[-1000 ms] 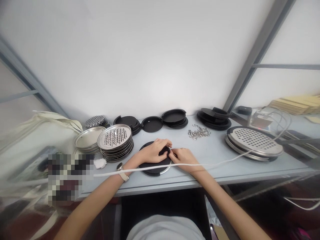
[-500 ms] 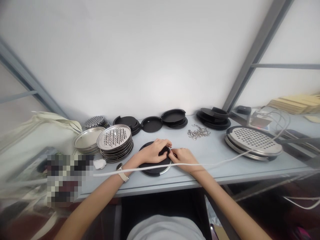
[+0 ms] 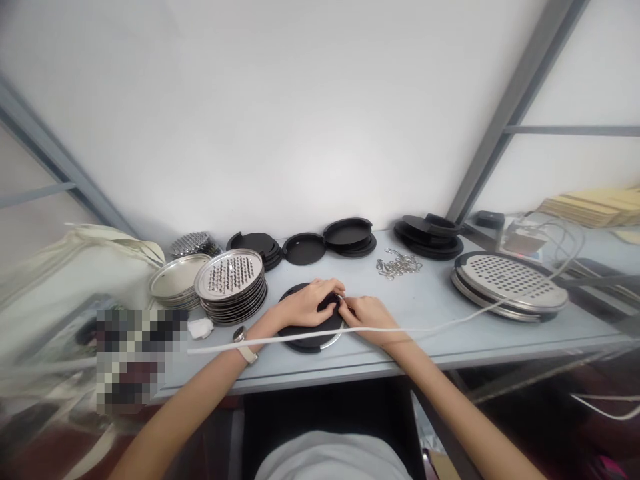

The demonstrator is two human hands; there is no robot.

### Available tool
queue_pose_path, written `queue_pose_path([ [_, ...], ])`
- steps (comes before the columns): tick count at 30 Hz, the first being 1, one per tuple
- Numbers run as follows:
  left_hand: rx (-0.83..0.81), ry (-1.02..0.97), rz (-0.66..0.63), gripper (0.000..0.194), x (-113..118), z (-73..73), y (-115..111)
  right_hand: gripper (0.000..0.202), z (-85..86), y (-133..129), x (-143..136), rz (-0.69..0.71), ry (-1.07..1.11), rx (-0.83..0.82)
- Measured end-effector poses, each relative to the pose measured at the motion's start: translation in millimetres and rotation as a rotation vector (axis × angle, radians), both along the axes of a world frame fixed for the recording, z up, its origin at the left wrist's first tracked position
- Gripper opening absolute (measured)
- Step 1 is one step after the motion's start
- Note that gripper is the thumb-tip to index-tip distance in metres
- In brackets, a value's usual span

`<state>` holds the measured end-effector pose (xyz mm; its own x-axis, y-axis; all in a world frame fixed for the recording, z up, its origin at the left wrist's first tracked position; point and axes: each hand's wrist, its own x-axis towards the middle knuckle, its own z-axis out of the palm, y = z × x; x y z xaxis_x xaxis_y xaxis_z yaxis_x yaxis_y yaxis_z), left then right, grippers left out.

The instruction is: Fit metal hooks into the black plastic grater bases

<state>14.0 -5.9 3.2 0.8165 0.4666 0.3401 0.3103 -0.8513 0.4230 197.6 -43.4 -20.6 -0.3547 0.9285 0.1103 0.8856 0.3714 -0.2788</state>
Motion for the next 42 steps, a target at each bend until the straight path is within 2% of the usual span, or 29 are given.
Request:
queue_pose_path([
  [11, 0.015, -0.005, -0.009, 0.032, 1.0, 0.8, -0.5, 0.043, 1.3, 0.5, 0.6, 0.020, -0.010, 0.010],
  [33, -0.018, -0.020, 0.005, 0.033, 0.1, 3.4, -1.7, 0.043, -7.4, 4.3, 3.3, 0.014, 0.052, -0.001],
  [42, -0.031, -0.023, 0.022, 0.033, -0.2, 3.7, -2.5, 0.040, -0.1, 0.7, -0.9, -0.024, 0.031, -0.001],
])
